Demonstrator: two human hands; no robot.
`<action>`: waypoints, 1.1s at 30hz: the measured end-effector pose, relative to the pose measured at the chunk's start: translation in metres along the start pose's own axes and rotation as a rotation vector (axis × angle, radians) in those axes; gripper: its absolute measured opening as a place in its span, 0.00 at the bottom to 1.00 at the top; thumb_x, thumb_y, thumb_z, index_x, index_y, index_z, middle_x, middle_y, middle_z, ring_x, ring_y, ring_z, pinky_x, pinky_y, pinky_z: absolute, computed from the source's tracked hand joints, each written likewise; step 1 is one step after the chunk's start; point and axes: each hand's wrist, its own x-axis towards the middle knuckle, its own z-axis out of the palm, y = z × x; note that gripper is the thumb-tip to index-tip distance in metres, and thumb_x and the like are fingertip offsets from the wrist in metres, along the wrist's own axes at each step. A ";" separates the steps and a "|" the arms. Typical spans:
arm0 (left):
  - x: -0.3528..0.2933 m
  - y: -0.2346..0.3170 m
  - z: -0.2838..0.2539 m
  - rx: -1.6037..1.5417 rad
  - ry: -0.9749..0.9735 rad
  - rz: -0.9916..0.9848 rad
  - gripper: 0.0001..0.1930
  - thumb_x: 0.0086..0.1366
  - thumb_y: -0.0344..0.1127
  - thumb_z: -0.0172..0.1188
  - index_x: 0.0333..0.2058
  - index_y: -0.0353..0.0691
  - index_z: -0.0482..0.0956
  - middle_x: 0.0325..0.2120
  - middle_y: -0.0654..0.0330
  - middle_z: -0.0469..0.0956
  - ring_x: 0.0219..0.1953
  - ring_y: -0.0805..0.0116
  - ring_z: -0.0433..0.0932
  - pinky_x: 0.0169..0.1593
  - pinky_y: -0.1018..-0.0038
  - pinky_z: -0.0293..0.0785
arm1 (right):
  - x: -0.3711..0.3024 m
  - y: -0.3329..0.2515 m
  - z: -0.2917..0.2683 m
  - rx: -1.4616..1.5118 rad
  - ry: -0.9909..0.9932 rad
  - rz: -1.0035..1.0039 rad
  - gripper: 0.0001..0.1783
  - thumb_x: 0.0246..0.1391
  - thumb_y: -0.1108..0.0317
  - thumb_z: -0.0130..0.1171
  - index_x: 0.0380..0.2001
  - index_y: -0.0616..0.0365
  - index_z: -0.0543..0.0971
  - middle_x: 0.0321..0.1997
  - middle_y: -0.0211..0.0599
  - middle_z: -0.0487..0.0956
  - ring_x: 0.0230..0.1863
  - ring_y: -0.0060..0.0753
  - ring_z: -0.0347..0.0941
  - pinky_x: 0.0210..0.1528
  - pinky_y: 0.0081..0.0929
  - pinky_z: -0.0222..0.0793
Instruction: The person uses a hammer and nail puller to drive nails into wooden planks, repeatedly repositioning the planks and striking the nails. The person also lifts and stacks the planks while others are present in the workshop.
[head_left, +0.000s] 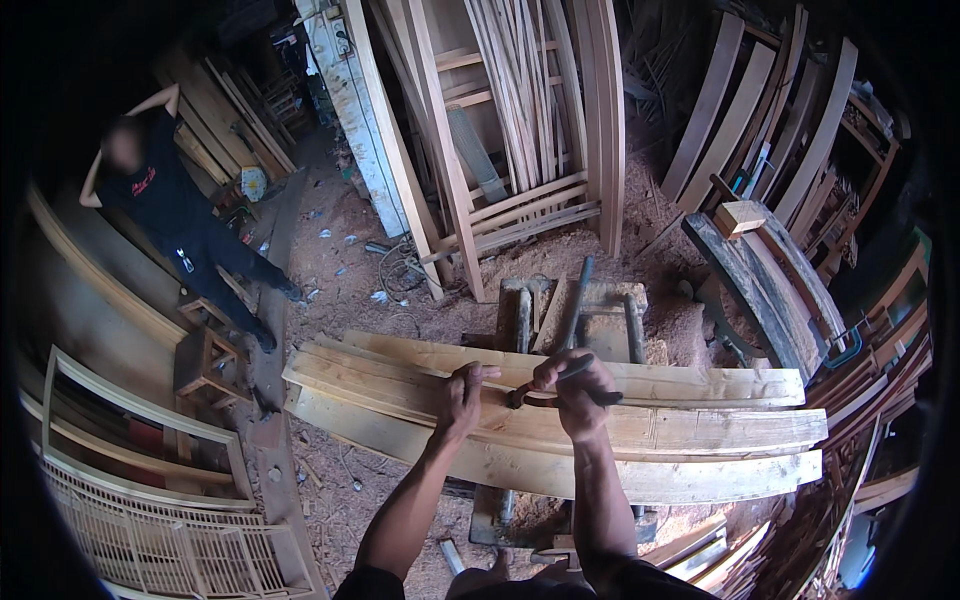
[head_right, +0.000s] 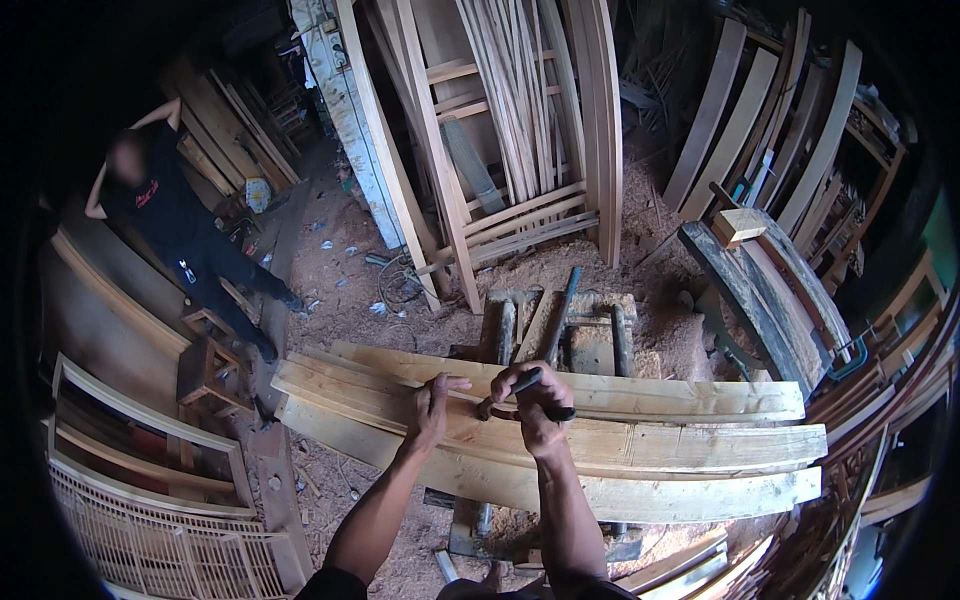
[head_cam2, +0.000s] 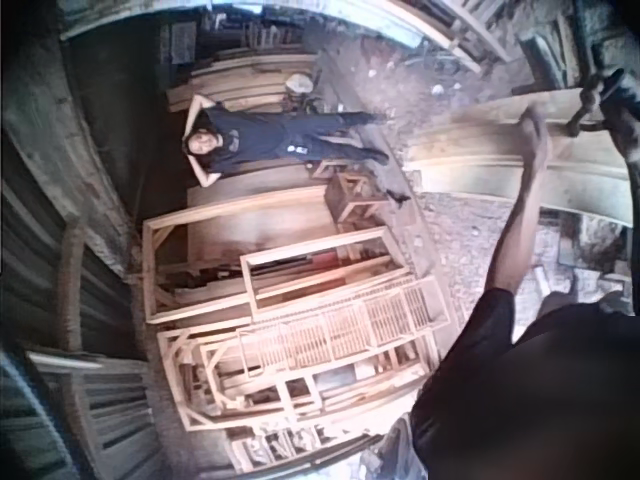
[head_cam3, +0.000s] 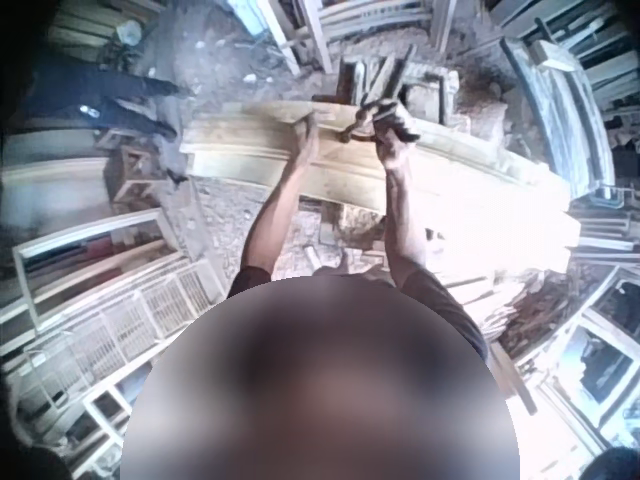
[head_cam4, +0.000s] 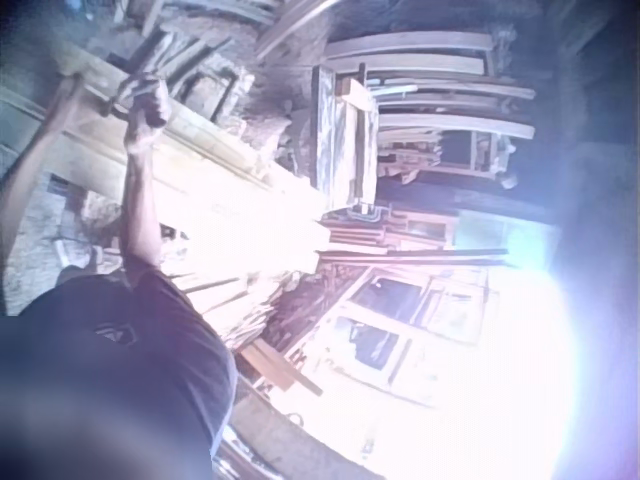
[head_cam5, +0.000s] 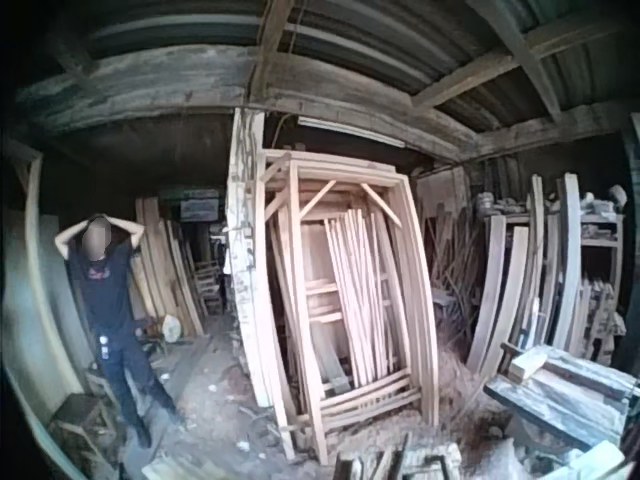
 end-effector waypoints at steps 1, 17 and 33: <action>0.000 0.000 0.001 0.036 -0.001 0.019 0.29 0.77 0.50 0.37 0.39 0.32 0.82 0.35 0.50 0.84 0.42 0.54 0.81 0.52 0.62 0.72 | 0.000 0.001 -0.005 0.095 0.057 -0.007 0.17 0.44 0.79 0.46 0.41 0.66 0.72 0.35 0.46 0.75 0.36 0.38 0.72 0.42 0.36 0.70; -0.002 0.036 0.016 0.352 -0.084 0.424 0.17 0.72 0.40 0.53 0.33 0.34 0.84 0.30 0.52 0.83 0.37 0.55 0.80 0.47 0.63 0.71 | -0.022 -0.173 -0.004 0.283 0.552 -0.447 0.33 0.27 0.81 0.43 0.47 0.63 0.64 0.35 0.40 0.64 0.35 0.34 0.59 0.41 0.28 0.59; -0.249 0.101 0.092 -0.625 -0.553 -0.651 0.06 0.68 0.31 0.62 0.39 0.34 0.78 0.30 0.63 0.80 0.33 0.76 0.78 0.38 0.78 0.76 | -0.217 -0.200 0.031 -0.105 0.834 -0.227 0.44 0.26 0.75 0.48 0.59 0.62 0.63 0.39 0.38 0.67 0.41 0.33 0.64 0.47 0.32 0.62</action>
